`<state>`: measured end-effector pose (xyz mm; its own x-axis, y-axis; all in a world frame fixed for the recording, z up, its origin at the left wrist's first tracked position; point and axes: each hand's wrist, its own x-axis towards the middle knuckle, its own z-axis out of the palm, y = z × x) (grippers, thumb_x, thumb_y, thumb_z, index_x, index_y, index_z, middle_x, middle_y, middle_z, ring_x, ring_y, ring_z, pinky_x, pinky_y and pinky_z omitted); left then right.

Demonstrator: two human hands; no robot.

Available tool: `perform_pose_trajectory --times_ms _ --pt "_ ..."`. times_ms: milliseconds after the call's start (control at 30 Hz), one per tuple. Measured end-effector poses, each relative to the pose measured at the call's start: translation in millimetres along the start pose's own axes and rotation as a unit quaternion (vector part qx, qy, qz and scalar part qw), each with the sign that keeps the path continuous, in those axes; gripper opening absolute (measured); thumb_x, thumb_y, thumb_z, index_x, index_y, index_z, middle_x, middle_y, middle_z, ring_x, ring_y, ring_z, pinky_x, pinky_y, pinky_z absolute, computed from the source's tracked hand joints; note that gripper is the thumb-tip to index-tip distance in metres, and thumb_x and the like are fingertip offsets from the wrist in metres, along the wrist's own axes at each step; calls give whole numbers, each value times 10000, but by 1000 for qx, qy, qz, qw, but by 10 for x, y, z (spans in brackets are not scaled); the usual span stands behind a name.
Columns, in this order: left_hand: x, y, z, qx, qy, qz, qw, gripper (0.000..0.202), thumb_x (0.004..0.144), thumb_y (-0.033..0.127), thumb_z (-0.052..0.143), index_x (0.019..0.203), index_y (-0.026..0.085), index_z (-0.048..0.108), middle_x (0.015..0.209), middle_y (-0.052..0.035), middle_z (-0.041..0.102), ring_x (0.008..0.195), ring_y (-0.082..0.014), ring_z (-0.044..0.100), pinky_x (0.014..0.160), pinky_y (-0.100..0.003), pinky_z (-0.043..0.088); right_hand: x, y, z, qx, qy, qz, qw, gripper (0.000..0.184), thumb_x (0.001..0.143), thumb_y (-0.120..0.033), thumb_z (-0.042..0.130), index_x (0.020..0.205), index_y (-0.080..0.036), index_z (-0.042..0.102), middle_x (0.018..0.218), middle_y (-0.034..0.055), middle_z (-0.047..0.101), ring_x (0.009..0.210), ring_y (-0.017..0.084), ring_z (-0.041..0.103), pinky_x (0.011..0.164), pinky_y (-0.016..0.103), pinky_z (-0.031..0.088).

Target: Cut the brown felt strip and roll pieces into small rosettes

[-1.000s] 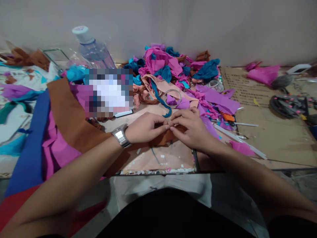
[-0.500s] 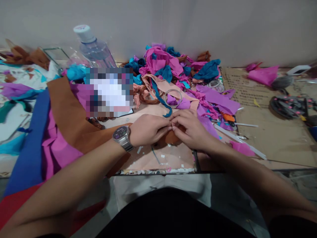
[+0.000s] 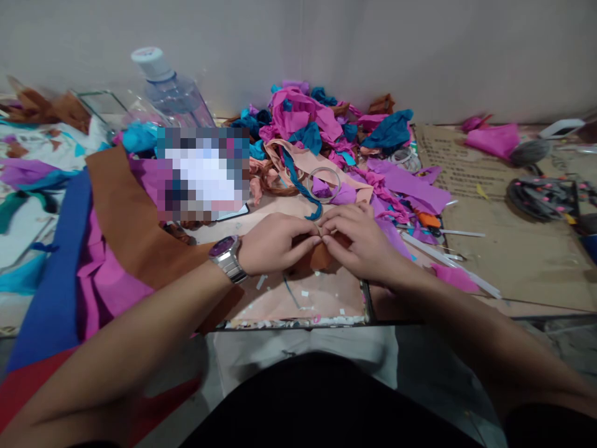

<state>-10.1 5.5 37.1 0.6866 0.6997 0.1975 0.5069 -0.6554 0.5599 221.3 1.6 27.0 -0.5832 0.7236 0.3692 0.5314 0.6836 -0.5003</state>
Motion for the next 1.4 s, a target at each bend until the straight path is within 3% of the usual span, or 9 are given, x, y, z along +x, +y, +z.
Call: perform_pose_trajectory --times_ms 233,700,900,1133,1300,1400 --pt "-3 23 -49 -50 -17 -36 998 203 962 318 585 960 175 729 804 -8 722 696 -134 618 694 -251 417 -6 9 1 -15 3 -2 1000 35 925 -183 591 920 -215 580 1036 40 713 1003 228 646 948 441 307" --pt "13 36 -22 6 -31 -43 999 135 885 251 611 795 167 666 671 5 639 598 -122 535 619 -257 351 -5 -19 -11 -6 -5 0 1000 19 947 -205 601 953 -212 618 1016 51 720 1006 233 655 949 433 344" --pt "7 35 -29 -39 -40 -39 998 196 940 322 585 884 170 693 753 -7 678 670 -136 580 660 -256 389 0 -19 9 -7 -11 -6 1000 13 948 -204 596 952 -208 607 1004 51 715 985 227 654 925 426 341" --pt "8 19 -7 -70 -42 -53 995 177 932 296 593 879 165 699 766 -1 677 683 -132 576 679 -253 410 0 -26 4 -8 -11 -17 1000 28 972 -219 577 952 -210 595 1000 41 722 997 222 659 923 424 322" --pt "4 30 -39 -139 -37 -56 988 305 997 395 541 902 152 701 756 5 653 694 -129 559 692 -259 420 -6 -16 10 -14 4 -29 999 12 970 -218 587 971 -217 599 1011 36 728 997 219 669 934 429 323" --pt "10 20 -41 -160 -25 -67 985 321 1010 370 516 884 146 708 756 4 658 704 -128 564 698 -258 424 -9 -23 2 -16 5 -36 999 25 977 -214 578 975 -225 600 1013 35 736 999 222 674 933 437 323"
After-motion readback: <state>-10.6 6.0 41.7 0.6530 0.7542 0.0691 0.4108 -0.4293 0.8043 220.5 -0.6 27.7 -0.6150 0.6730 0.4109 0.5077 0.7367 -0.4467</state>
